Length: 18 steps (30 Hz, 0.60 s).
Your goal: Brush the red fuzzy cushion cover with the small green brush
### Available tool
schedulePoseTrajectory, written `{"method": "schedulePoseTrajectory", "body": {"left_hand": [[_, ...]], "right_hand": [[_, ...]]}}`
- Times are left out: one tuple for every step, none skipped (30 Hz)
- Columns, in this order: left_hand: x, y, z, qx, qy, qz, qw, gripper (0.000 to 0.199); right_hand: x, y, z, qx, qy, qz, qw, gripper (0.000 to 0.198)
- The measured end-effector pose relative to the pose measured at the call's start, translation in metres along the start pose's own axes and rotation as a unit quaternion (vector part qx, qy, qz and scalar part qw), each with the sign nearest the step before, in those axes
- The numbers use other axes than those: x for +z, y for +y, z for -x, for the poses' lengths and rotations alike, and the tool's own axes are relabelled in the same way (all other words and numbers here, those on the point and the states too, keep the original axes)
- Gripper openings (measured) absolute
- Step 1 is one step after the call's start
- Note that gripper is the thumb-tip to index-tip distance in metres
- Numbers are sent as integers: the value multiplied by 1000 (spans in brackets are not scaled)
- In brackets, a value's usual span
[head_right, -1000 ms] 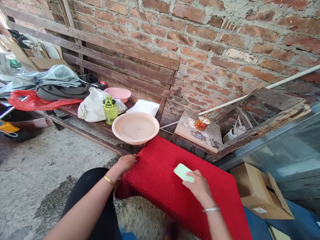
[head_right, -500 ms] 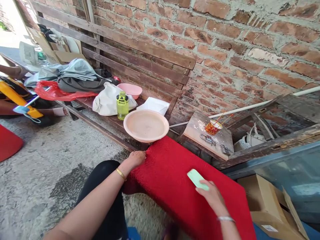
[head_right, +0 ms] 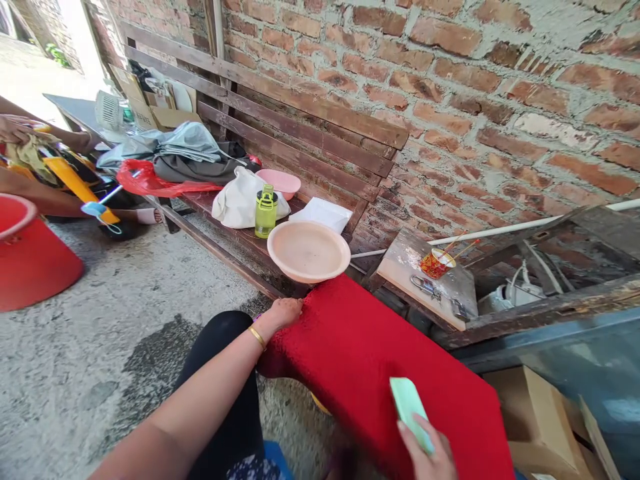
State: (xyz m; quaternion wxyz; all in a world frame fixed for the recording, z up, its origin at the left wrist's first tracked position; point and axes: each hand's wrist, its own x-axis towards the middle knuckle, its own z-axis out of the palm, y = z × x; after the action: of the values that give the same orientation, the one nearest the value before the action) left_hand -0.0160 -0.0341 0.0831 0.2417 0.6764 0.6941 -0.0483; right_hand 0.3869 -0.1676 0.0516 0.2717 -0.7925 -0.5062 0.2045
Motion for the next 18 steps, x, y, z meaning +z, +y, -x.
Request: {"method": "schedulePoseTrajectory", "body": {"left_hand": [[-1, 0, 0, 1, 0, 0, 1000, 40], [-1, 0, 1, 2, 0, 0, 1000, 40], [-1, -1, 1, 3, 0, -1, 1000, 40], [-1, -2, 1, 4, -1, 0, 1000, 40], [-1, -3, 2, 4, -1, 0, 1000, 40], [-1, -4, 2, 4, -1, 1, 1000, 40], [0, -6, 2, 3, -2, 2, 1000, 40], [0, -7, 2, 1, -2, 3, 1000, 40], [1, -9, 2, 0, -2, 5, 1000, 40], [2, -11, 1, -1, -2, 6, 1000, 40], [2, -13, 1, -2, -3, 7, 1000, 40], [3, -14, 0, -1, -4, 8, 1000, 41], [3, -15, 0, 0, -5, 8, 1000, 41], [3, -16, -1, 0, -7, 8, 1000, 41], [2, -16, -2, 0, -9, 8, 1000, 41], [2, -15, -2, 0, -10, 6, 1000, 41], [2, -14, -2, -1, -12, 5, 1000, 40], [1, -13, -2, -3, -14, 3, 1000, 40]], "right_hand": [[22, -21, 6, -24, -20, -22, 999, 57], [44, -40, 11, -59, -25, -34, 997, 62], [63, -57, 17, -105, -27, -37, 993, 66], [80, -70, 22, -151, -25, -27, 988, 68], [93, -79, 27, -196, -24, -10, 980, 68], [104, -85, 32, -237, -29, 13, 971, 65], [110, -89, 36, -272, -36, 39, 961, 61], [114, -90, 38, -300, -43, 66, 951, 56], [116, -90, 40, -320, -47, 89, 942, 53], [115, -90, 40, -333, -44, 108, 936, 51], [114, -91, 40, -340, -37, 121, 932, 50], [113, -92, 39, -344, -30, 131, 929, 50], [112, -94, 37, -348, -30, 135, 927, 51], [112, -95, 36, -353, -39, 135, 925, 51], [112, -97, 35, -359, -54, 134, 922, 50], [113, -99, 35, -363, -71, 132, 920, 48], [112, -99, 35, -364, -86, 132, 918, 46], [111, -98, 35, -359, -95, 133, 919, 43]]}}
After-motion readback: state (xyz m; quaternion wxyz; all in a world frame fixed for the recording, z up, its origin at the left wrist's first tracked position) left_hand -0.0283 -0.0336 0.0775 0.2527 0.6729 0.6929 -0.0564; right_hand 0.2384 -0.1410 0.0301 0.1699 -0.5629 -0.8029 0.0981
